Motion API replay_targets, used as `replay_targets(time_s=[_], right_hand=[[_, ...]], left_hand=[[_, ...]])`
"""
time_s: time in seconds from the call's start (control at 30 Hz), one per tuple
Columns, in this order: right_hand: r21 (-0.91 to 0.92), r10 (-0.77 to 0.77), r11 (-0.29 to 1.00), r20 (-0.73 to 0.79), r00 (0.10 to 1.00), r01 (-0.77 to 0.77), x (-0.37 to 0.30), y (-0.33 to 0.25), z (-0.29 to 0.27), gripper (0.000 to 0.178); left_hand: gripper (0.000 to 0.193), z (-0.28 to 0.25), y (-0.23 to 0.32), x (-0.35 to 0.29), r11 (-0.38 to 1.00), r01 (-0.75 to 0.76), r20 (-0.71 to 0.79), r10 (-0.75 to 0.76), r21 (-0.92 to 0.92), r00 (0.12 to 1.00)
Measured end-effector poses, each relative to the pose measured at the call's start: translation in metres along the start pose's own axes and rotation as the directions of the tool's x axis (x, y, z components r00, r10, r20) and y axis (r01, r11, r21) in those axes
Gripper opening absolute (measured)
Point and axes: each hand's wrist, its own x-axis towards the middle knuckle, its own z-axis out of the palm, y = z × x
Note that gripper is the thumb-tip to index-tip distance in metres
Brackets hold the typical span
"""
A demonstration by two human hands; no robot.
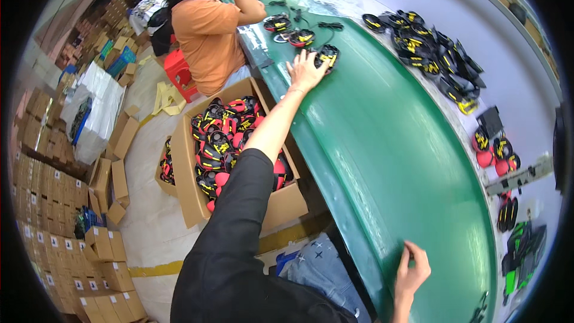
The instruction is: Assembling the outer casing and internal components of a computer mouse.
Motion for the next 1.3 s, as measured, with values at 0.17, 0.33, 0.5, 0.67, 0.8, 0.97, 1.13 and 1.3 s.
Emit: replay_targets(time_s=[0.17, 0.33, 0.5, 0.67, 0.8, 0.97, 1.13, 1.3], right_hand=[[0.164, -0.492, 0.864, 0.073, 0.868, 0.476, 0.155, -0.048, 0.1, 0.015], [-0.051, -0.659, 0.732, 0.2, 0.725, 0.679, 0.274, -0.078, 0.195, 0.063], [-0.096, -0.732, 0.623, 0.278, 0.622, 0.776, 0.279, -0.061, 0.19, 0.062], [-0.049, -0.741, 0.603, 0.337, 0.581, 0.797, 0.228, -0.037, 0.127, 0.059], [0.013, -0.544, 0.829, 0.251, 0.801, 0.559, 0.148, -0.01, 0.044, 0.044], [0.434, 0.329, 0.787, 0.307, 0.893, -0.439, 0.042, 0.069, -0.062, 0.025], [0.537, 0.667, 0.583, 0.112, 0.736, -0.61, -0.041, 0.127, -0.132, 0.024], [-0.164, 0.566, 0.751, -0.34, 0.751, -0.64, -0.101, 0.164, -0.168, 0.028]], left_hand=[[0.048, -0.006, -0.008, -0.012, 0.977, -0.184, -0.066, 0.178, -0.112, 0.982], [0.05, -0.015, 0.043, -0.057, 0.967, -0.22, -0.01, 0.221, -0.129, 0.975], [0.05, -0.028, 0.071, -0.101, 0.966, -0.191, 0.026, 0.198, -0.176, 0.98], [0.043, -0.056, 0.101, -0.148, 0.909, -0.221, 0.284, 0.329, -0.353, 0.901], [0.051, -0.085, 0.134, -0.198, 0.841, -0.326, 0.388, 0.499, -0.432, 0.775], [0.035, -0.101, 0.171, -0.243, 0.784, -0.247, 0.449, 0.548, -0.569, 0.706], [0.077, -0.087, 0.186, -0.263, 0.941, -0.221, 0.335, 0.301, -0.256, 0.893], [0.077, -0.102, 0.198, -0.246, 0.92, 0.14, 0.644, 0.142, -0.367, 0.752]])
